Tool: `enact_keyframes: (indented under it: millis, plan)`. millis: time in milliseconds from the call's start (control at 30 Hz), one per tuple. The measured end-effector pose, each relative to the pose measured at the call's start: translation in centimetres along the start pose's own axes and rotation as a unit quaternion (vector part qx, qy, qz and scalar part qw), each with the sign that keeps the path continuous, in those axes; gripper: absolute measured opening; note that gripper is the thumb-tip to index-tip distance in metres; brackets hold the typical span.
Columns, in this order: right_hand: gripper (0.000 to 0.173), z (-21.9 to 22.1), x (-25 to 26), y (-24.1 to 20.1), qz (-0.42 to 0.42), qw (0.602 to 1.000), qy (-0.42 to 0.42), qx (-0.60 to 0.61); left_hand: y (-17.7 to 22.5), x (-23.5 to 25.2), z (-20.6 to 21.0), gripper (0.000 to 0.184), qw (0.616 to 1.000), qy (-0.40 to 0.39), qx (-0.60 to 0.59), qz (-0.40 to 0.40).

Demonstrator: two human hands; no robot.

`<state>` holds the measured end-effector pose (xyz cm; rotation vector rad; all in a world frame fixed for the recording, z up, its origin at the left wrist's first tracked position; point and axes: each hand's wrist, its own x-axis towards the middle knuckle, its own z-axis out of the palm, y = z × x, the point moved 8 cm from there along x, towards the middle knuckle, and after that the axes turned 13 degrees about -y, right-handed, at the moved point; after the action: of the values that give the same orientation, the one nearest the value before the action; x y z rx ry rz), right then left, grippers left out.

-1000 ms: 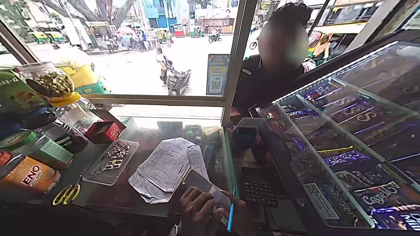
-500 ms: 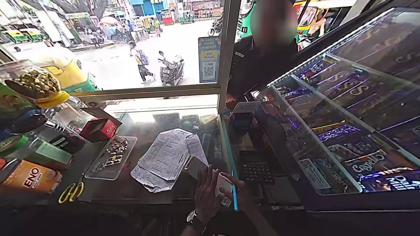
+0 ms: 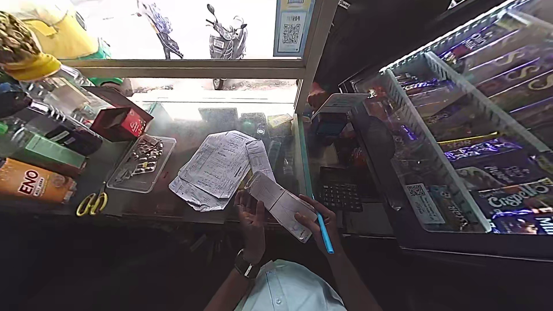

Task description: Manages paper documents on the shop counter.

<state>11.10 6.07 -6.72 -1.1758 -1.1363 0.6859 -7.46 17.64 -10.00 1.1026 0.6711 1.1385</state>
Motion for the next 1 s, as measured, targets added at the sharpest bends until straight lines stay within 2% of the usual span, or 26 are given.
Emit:
enact_keyframes:
  millis: [67, 133, 267, 367, 433, 533, 600, 700, 800, 867, 1000]
  plan:
    - [0.047, -0.4, 0.6, -1.5, -0.027, 1.0, -0.009, -0.004, 0.5, 1.2, 0.7, 0.095, 0.994, 0.002, -0.095, -0.058]
    - [0.048, -0.8, 1.2, -2.5, -0.054, 0.998, -0.027, 0.005, 1.4, 2.6, 0.3, 0.095, 0.983, 0.001, -0.156, -0.096]
    - [0.053, -2.2, 1.7, -4.7, -0.096, 0.991, -0.097, 0.004, 2.9, 4.1, 0.5, 0.076, 0.962, -0.169, -0.176, -0.124]
    - [0.055, -2.9, 2.4, -5.0, -0.112, 0.984, -0.135, -0.009, 3.8, 4.9, 0.8, 0.087, 0.94, -0.278, -0.157, -0.118]
    - [0.053, -3.0, 2.4, -4.5, -0.103, 0.985, -0.138, -0.035, 3.9, 4.8, 0.1, 0.078, 0.947, -0.28, -0.114, -0.105]
    - [0.045, -3.4, 2.3, -3.2, -0.065, 0.989, -0.072, -0.11, 4.5, 4.5, -1.3, 0.065, 0.969, -0.241, -0.027, -0.046]
    - [0.038, -2.9, 2.7, -3.1, -0.067, 0.99, -0.045, -0.118, 5.6, 4.9, -1.7, 0.058, 0.972, -0.235, 0.013, 0.011]
    - [0.035, -2.7, 3.8, -4.5, -0.091, 0.984, -0.051, -0.145, 6.9, 5.2, -1.3, 0.056, 0.965, -0.242, 0.053, 0.082]
    - [0.043, -2.6, 4.0, -4.4, -0.094, 0.983, -0.079, -0.136, 6.7, 4.8, -1.8, 0.069, 0.946, -0.259, 0.162, 0.111]
    - [0.044, -2.9, 4.3, -4.1, -0.095, 0.977, -0.078, -0.175, 6.0, 5.1, -1.8, 0.077, 0.929, -0.262, 0.233, 0.117]
    - [0.043, -2.5, 3.6, -2.8, -0.065, 0.971, -0.067, -0.219, 3.7, 3.5, -0.8, 0.065, 0.862, -0.275, 0.412, 0.109]
